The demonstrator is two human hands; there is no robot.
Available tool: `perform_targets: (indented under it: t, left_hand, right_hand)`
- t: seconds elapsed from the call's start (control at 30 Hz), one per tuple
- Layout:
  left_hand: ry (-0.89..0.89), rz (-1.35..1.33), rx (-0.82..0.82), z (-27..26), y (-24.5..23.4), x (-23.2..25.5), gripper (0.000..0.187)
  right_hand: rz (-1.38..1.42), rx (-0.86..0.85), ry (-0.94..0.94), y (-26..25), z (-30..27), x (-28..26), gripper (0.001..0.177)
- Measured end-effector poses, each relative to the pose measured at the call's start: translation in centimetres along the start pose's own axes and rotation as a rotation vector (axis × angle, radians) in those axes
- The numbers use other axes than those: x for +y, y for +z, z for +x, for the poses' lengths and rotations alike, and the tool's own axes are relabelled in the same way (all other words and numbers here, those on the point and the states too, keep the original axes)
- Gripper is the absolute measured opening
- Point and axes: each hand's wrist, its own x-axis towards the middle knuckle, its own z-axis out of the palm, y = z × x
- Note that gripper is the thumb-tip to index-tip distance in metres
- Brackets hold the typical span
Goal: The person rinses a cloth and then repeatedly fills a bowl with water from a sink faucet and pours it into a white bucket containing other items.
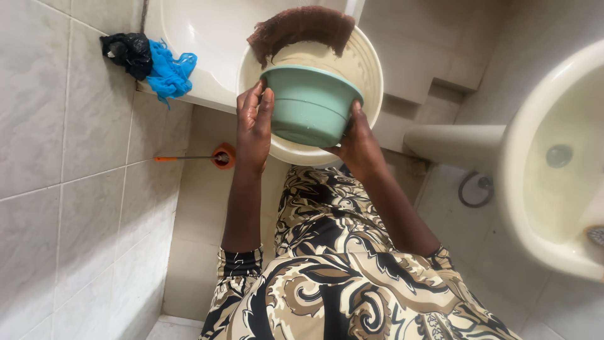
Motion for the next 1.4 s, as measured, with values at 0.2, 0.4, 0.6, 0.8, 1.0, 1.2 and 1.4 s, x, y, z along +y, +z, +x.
perform_targets:
  t: [0.2,0.4,0.6,0.8,1.0,1.2,1.4]
  left_hand:
    - [0.03,-0.018,0.107,0.5,0.2,0.3,0.052]
    - [0.105,-0.51,0.117,-0.7,3.9,1.2,0.037]
    - [0.122,-0.511,0.072,-2.6,13.2,1.9,0.027]
    - [0.08,-0.352,0.004,-5.0,19.4,1.1,0.034]
    - [0.065,-0.378,-0.271,-8.3,27.8,-0.7,0.042]
    - [-0.069,-0.24,-0.628,-11.0,35.7,-1.9,0.059]
    - [-0.33,-0.188,-0.825,-14.0,41.4,-5.5,0.066]
  right_hand:
    - [0.037,-0.051,-0.161,-2.5,-0.5,1.5,0.096]
    - [-0.302,-0.022,-0.487,-6.0,-3.2,1.4,0.127]
    - [-0.351,-0.015,-0.72,-11.5,-4.2,1.6,0.123]
    - [-0.2,-0.008,-0.772,-18.5,-6.4,0.1,0.115]
    - [-0.256,0.222,-0.862,-25.4,-11.9,-2.1,0.116]
    - [-0.388,0.572,-0.886,-32.6,-18.5,-2.5,0.118]
    - [-0.511,0.855,-0.794,-36.7,-23.6,-1.0,0.118]
